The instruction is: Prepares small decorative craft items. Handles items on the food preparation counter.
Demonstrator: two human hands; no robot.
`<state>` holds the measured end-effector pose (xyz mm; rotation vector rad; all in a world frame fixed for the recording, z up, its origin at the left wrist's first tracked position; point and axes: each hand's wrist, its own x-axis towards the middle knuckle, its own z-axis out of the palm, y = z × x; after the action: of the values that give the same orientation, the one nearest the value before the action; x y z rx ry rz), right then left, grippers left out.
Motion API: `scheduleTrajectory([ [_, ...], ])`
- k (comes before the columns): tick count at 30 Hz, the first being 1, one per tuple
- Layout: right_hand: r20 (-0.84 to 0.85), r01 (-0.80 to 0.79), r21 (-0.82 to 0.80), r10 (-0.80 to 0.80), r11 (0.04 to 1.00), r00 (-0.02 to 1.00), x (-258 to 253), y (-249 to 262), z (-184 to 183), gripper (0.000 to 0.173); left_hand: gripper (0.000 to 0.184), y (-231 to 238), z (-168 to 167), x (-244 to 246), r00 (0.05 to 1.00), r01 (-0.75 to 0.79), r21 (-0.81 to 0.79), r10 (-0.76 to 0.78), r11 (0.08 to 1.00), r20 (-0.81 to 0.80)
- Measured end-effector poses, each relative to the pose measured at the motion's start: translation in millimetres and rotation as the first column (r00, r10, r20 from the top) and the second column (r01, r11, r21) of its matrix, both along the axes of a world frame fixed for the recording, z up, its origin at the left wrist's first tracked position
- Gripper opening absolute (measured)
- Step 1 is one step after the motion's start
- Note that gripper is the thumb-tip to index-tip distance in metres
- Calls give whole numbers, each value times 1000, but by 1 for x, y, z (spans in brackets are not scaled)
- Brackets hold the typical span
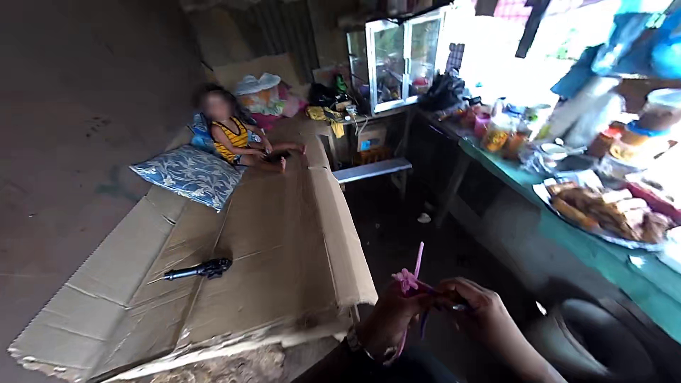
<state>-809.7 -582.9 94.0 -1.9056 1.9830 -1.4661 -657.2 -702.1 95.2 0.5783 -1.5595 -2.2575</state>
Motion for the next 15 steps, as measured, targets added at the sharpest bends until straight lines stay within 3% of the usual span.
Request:
scheduleTrajectory([
  [8,64,-240,127,234,962,970,-91,-98,1,16,10,-92,-7,-68,999,-8,12,8,1000,37],
  [12,91,-421,161,411,893,907,-121,-147,0,15,7,-123,-5,-78,986,-67,-81,79,994,148],
  [15,84,-519,180,512,836,855,-141,-188,-6,10,7,-142,-13,-89,972,-179,-76,189,981,143],
])
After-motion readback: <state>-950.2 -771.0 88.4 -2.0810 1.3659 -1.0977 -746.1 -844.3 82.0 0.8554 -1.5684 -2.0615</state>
